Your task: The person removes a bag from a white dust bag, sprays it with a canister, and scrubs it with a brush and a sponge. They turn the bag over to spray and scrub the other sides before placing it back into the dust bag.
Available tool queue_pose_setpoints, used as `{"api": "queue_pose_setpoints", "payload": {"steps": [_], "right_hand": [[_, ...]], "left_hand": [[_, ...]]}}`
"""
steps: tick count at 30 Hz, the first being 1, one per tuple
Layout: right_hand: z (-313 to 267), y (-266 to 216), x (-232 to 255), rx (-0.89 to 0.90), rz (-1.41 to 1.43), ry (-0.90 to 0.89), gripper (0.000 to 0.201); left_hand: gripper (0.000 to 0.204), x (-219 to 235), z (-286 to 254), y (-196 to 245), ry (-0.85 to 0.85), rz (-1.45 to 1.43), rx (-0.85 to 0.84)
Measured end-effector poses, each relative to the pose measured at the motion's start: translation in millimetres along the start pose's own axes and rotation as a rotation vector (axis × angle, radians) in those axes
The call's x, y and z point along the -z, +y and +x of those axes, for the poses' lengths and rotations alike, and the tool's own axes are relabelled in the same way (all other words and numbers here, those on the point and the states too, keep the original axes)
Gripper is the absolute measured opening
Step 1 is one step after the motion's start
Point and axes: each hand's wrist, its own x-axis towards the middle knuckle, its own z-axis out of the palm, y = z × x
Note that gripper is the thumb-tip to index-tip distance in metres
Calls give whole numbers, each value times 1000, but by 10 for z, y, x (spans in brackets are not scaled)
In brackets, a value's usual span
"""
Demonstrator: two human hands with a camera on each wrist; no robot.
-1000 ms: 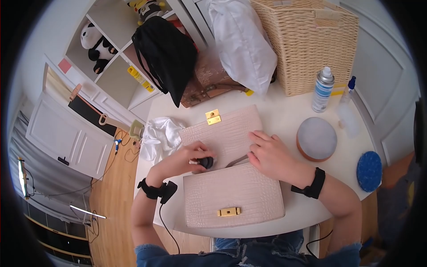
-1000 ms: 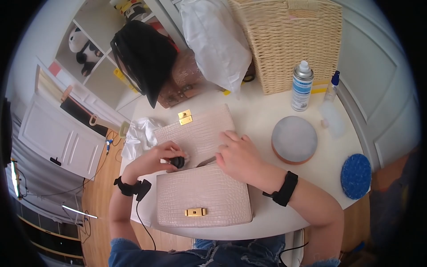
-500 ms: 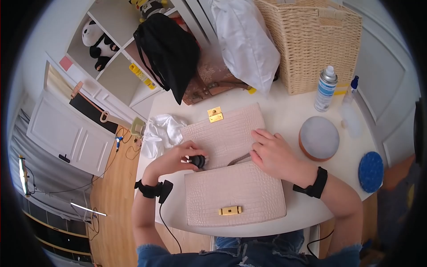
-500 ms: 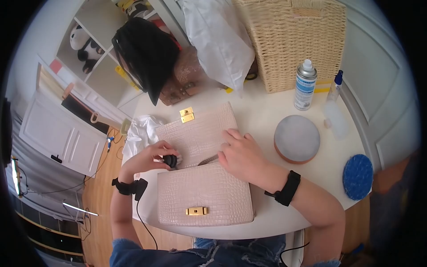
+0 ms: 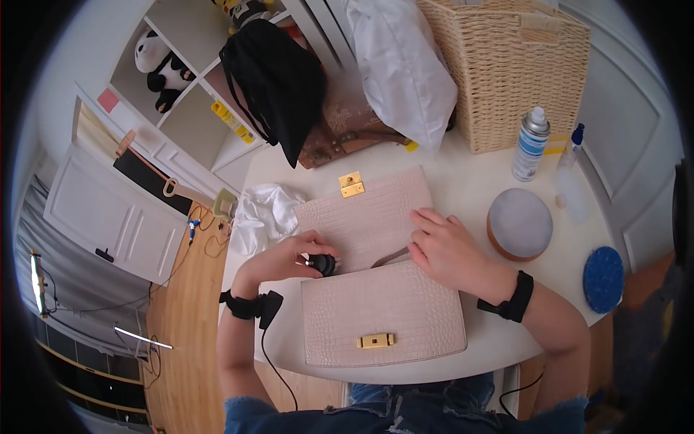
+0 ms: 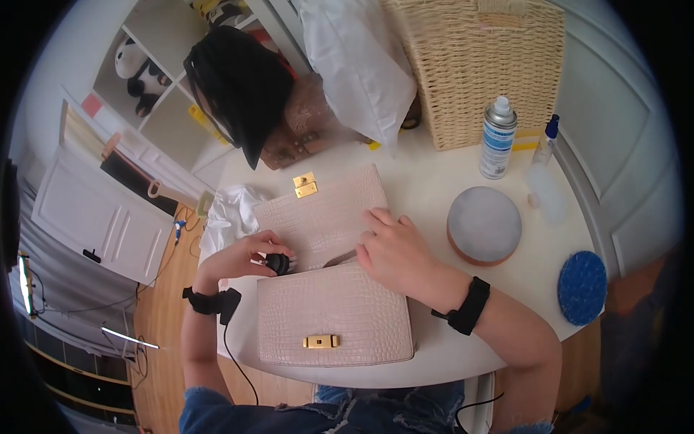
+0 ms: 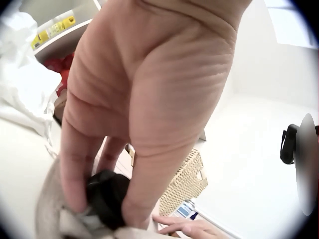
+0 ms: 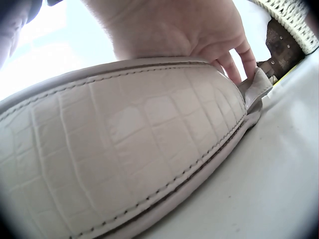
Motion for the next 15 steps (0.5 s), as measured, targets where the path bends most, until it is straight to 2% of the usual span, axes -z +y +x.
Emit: {"api": "queue_pose_setpoints", "payload": {"steps": [2,4,5,6,8,10,13,15], "right_hand": [[-6,4,-8,4,-5,2,22],[-4,9,2,5,-10,8,22],[0,8,10,1,4,2,22],[3,6,14,-4,19,-4,22],[2,9,13,-4,21,-1,22],[0,15,9,-4,23,1,22],[0,19,-5,0,13,16,22],[1,7,3,-6,2,10,22]], "left_hand": [[47,55,23,19,-3,4,7],[47,103,50,-65,396,-9,55],[47,119,73,-140,527,-55,29],[47,129,78,-181,524,-53,29],[48,125,84,-197,626,-38,6],[48,92,31,-156,594,42,43],[49,63,-27,-73,74,70,49],[50,75,-22,-90,21,38,58]]}}
